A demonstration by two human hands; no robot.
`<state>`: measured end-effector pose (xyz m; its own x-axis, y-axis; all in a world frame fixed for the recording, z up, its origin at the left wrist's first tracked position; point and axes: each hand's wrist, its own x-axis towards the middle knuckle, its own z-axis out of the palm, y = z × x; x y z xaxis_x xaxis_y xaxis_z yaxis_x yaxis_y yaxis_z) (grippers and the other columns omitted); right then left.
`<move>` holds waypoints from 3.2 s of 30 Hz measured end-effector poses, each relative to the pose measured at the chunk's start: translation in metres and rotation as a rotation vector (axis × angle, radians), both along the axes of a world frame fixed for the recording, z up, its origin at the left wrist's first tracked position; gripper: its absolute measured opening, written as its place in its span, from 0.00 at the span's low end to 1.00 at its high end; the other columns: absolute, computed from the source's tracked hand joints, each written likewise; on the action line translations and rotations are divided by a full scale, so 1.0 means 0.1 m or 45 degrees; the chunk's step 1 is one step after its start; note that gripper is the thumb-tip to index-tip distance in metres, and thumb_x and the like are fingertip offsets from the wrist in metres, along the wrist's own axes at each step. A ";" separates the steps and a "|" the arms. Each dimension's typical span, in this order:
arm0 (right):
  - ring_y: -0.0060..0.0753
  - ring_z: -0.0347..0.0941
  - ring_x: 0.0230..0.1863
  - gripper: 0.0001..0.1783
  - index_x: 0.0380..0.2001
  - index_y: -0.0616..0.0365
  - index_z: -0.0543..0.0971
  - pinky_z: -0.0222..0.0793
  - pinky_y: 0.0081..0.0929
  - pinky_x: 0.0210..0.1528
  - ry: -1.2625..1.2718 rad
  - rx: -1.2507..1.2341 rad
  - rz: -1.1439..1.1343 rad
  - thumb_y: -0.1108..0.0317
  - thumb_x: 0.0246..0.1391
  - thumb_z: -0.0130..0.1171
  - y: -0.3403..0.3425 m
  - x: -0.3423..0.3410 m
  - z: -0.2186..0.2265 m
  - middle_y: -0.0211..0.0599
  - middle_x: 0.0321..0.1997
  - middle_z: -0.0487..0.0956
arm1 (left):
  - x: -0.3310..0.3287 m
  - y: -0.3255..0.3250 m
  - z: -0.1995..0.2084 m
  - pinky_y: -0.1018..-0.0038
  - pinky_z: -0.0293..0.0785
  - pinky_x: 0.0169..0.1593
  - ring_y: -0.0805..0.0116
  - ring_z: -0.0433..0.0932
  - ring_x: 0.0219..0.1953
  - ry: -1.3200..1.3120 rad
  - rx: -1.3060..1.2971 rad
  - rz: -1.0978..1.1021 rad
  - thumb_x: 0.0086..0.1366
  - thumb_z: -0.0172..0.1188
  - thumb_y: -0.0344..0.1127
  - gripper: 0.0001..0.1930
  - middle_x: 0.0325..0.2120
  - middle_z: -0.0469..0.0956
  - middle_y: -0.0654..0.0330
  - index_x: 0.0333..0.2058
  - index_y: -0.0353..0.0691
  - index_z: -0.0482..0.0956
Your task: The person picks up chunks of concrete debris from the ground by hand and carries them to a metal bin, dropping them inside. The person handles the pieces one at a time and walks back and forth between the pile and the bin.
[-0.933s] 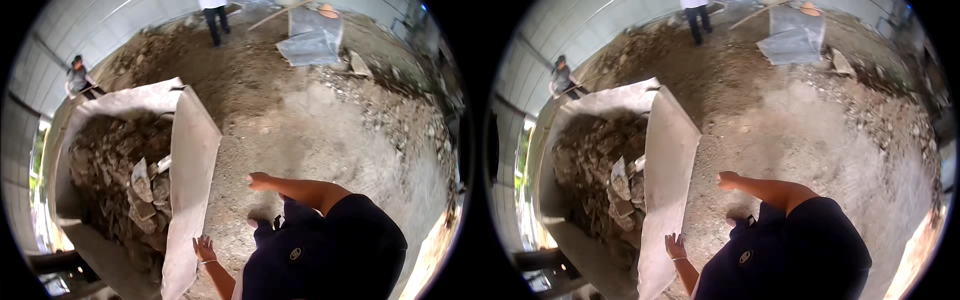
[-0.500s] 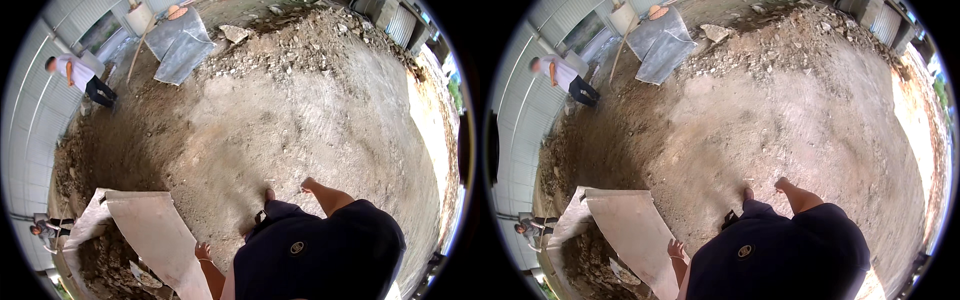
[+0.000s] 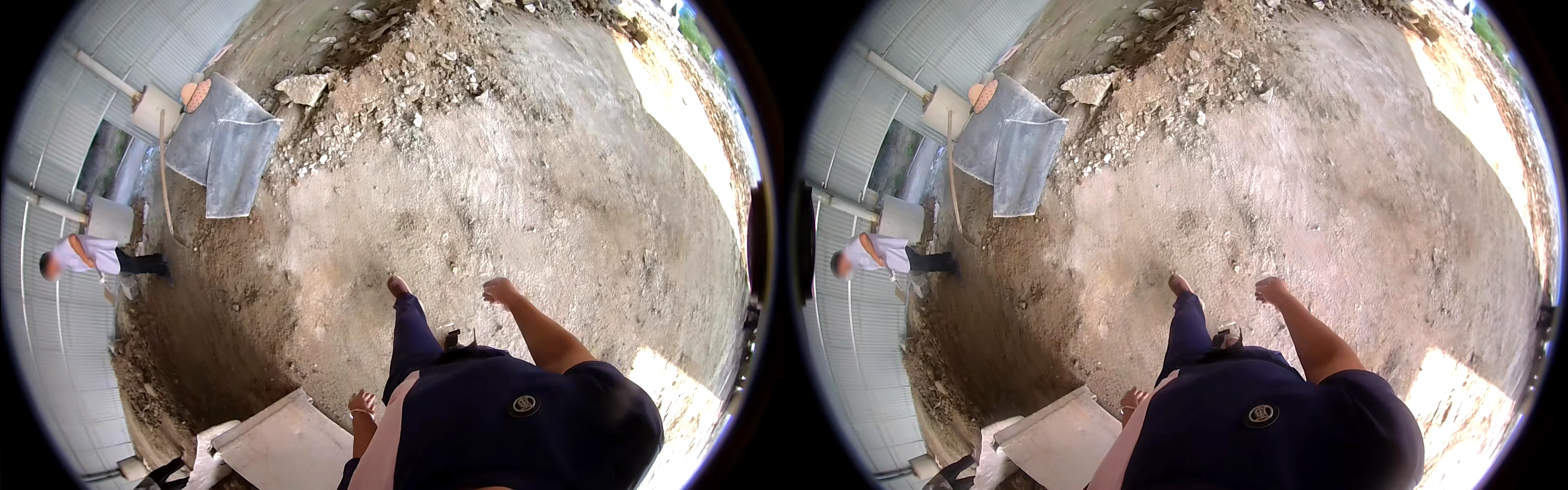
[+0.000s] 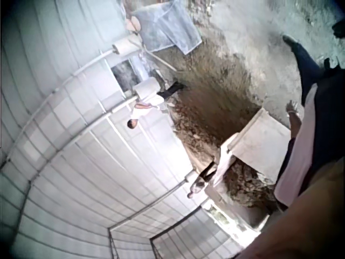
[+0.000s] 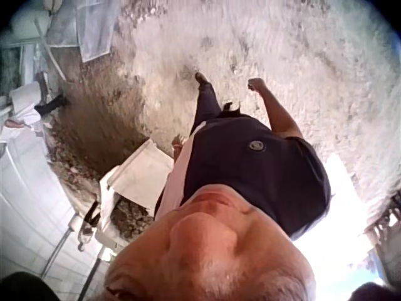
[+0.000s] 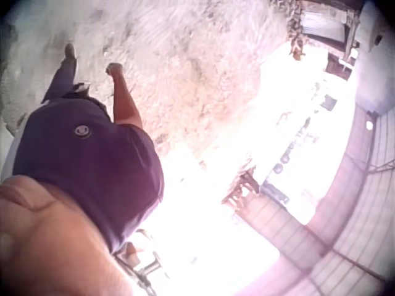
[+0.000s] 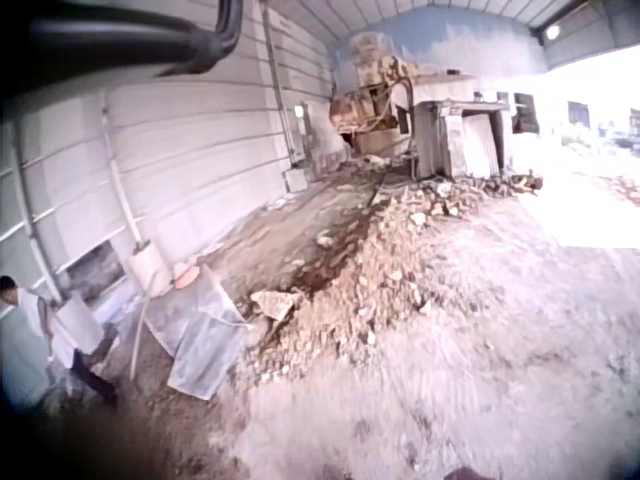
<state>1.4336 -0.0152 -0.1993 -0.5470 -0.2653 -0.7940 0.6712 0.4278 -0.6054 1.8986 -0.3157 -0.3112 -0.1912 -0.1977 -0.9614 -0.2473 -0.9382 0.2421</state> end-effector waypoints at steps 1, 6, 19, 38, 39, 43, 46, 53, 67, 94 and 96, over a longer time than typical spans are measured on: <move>0.29 0.71 0.23 0.12 0.33 0.60 0.70 0.67 0.22 0.21 0.025 -0.017 0.037 0.70 0.41 0.49 -0.06 -0.13 -0.07 0.40 0.26 0.73 | -0.33 -0.17 0.04 0.62 0.44 0.49 0.62 0.49 0.53 -0.027 -0.018 -0.060 0.55 0.27 0.49 0.23 0.51 0.51 0.62 0.48 0.48 0.54; 0.29 0.71 0.23 0.13 0.33 0.61 0.70 0.67 0.21 0.22 0.255 0.016 0.241 0.71 0.40 0.50 -0.57 -0.90 0.09 0.40 0.27 0.73 | -1.30 -1.48 -0.01 0.64 0.47 0.46 0.62 0.49 0.53 -0.158 -0.134 -0.201 0.55 0.27 0.48 0.24 0.51 0.51 0.59 0.48 0.45 0.54; 0.30 0.70 0.21 0.05 0.23 0.61 0.70 0.65 0.23 0.18 -0.397 0.370 -0.921 0.73 0.39 0.48 -0.04 -1.59 0.17 0.39 0.21 0.72 | -6.24 -2.25 1.16 0.77 0.65 0.25 0.70 0.70 0.21 0.036 -0.821 -0.714 0.49 0.52 0.29 0.27 0.23 0.70 0.58 0.47 0.35 0.52; 0.27 0.70 0.28 0.15 0.38 0.62 0.66 0.64 0.18 0.27 0.255 -0.041 -0.555 0.72 0.44 0.44 -0.41 -6.90 0.87 0.39 0.30 0.72 | -8.58 -1.66 1.07 0.68 0.60 0.33 0.65 0.70 0.30 -0.192 -0.435 -0.736 0.52 0.48 0.35 0.28 0.34 0.69 0.57 0.50 0.45 0.48; 0.27 0.70 0.28 0.15 0.38 0.63 0.66 0.64 0.19 0.28 0.295 -0.103 -0.495 0.71 0.44 0.44 -0.48 -7.14 0.89 0.39 0.30 0.72 | -8.78 -1.65 1.06 0.68 0.60 0.34 0.65 0.70 0.31 -0.203 -0.417 -0.753 0.52 0.48 0.35 0.28 0.34 0.69 0.57 0.50 0.45 0.48; 0.28 0.70 0.28 0.16 0.39 0.64 0.65 0.64 0.21 0.28 0.417 -0.058 -0.324 0.70 0.44 0.44 -0.76 -7.88 0.78 0.41 0.31 0.72 | -9.45 -1.87 0.82 0.66 0.59 0.37 0.63 0.70 0.33 -0.213 -0.471 -0.746 0.51 0.48 0.35 0.28 0.35 0.69 0.55 0.50 0.43 0.49; 0.30 0.69 0.28 0.15 0.38 0.64 0.65 0.64 0.22 0.27 0.244 0.014 -0.350 0.72 0.44 0.45 -0.66 -8.14 0.62 0.41 0.30 0.72 | -10.04 -2.02 0.71 0.68 0.60 0.33 0.66 0.69 0.34 -0.209 -0.449 -0.720 0.52 0.47 0.39 0.26 0.35 0.68 0.57 0.49 0.45 0.50; 0.31 0.70 0.24 0.11 0.33 0.60 0.69 0.63 0.23 0.19 -0.237 0.364 -0.703 0.72 0.42 0.47 0.31 -8.23 0.43 0.39 0.25 0.72 | -11.66 -1.92 0.82 0.71 0.62 0.28 0.68 0.70 0.26 -0.127 -0.507 -0.801 0.50 0.49 0.35 0.24 0.29 0.69 0.60 0.47 0.43 0.54; 0.32 0.70 0.28 0.09 0.32 0.56 0.69 0.65 0.28 0.28 -0.431 0.288 -1.049 0.70 0.43 0.47 0.79 -8.98 0.41 0.37 0.27 0.72 | -14.93 -1.07 1.17 0.79 0.65 0.23 0.73 0.69 0.19 0.289 -0.886 -1.217 0.49 0.50 0.28 0.19 0.25 0.71 0.60 0.42 0.35 0.62; 0.27 0.68 0.32 0.17 0.41 0.63 0.64 0.62 0.20 0.31 0.180 -0.587 -0.737 0.70 0.45 0.45 2.15 -15.99 1.24 0.38 0.32 0.71 | -18.27 0.69 0.85 0.70 0.63 0.31 0.67 0.70 0.26 -0.170 -0.467 -0.882 0.52 0.47 0.34 0.16 0.27 0.70 0.62 0.42 0.44 0.62; 0.28 0.67 0.35 0.18 0.41 0.62 0.64 0.62 0.19 0.34 0.214 -0.429 -0.809 0.68 0.44 0.46 2.57 -16.43 1.08 0.38 0.33 0.71 | -18.83 0.81 0.77 0.75 0.62 0.28 0.70 0.70 0.23 -0.097 -0.528 -0.905 0.53 0.47 0.35 0.14 0.23 0.69 0.63 0.39 0.43 0.64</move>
<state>-0.2089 0.2418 -0.0912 -0.7835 -0.0715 -0.6173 0.6142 -0.2399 -0.7518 0.0155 -0.2346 -0.2345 -0.3420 -0.3960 -0.8522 -0.7778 -0.3896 0.4932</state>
